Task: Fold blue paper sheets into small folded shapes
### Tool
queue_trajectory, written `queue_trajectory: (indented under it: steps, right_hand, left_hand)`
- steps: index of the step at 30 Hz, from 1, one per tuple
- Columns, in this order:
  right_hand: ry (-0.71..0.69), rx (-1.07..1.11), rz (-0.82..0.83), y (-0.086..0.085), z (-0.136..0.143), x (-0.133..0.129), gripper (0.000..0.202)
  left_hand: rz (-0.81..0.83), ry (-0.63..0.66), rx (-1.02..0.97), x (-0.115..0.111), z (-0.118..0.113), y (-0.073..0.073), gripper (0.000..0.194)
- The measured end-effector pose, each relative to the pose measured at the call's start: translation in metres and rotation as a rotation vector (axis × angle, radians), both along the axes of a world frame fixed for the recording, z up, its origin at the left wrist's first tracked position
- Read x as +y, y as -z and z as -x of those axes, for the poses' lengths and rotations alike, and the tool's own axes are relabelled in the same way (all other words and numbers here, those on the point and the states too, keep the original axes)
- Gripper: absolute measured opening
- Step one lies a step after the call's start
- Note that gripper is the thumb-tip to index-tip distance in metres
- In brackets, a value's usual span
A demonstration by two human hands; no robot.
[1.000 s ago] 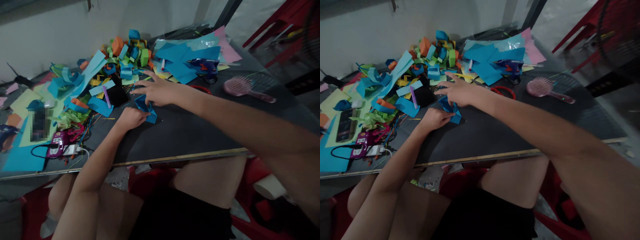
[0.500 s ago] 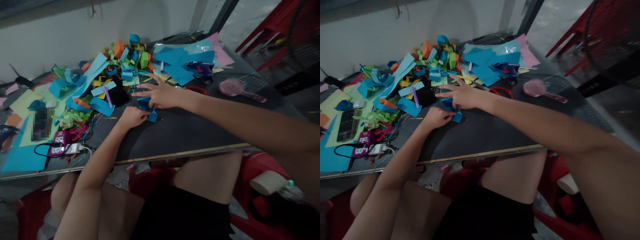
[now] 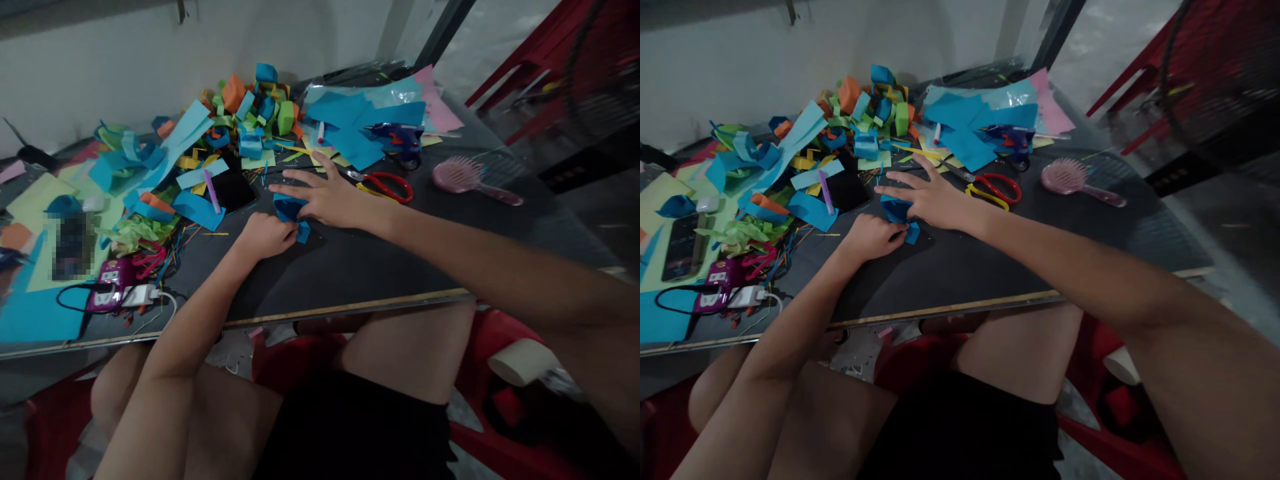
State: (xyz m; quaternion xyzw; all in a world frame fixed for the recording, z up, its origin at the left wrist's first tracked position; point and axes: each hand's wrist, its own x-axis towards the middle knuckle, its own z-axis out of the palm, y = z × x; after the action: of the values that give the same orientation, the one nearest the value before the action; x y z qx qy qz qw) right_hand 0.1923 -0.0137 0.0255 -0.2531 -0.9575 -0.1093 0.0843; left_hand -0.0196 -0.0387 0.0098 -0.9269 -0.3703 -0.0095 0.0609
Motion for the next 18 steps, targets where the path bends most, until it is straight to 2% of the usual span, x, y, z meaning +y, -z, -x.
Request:
queue_trajectory:
  steps: [5, 11, 18]
  right_hand:
    - [0.028, -0.040, 0.011, 0.000, -0.012, -0.006, 0.035]
    - [0.055, -0.027, 0.023, 0.005, -0.015, -0.015, 0.032]
    - [0.213, 0.058, 0.004, 0.015, -0.017, -0.034, 0.043]
  left_hand:
    - [0.016, 0.017, -0.066, 0.002, 0.003, 0.002, 0.037]
    - [0.041, 0.026, -0.043, 0.001, 0.002, 0.000, 0.037]
    - [0.009, -0.003, -0.007, -0.001, -0.001, 0.001, 0.040]
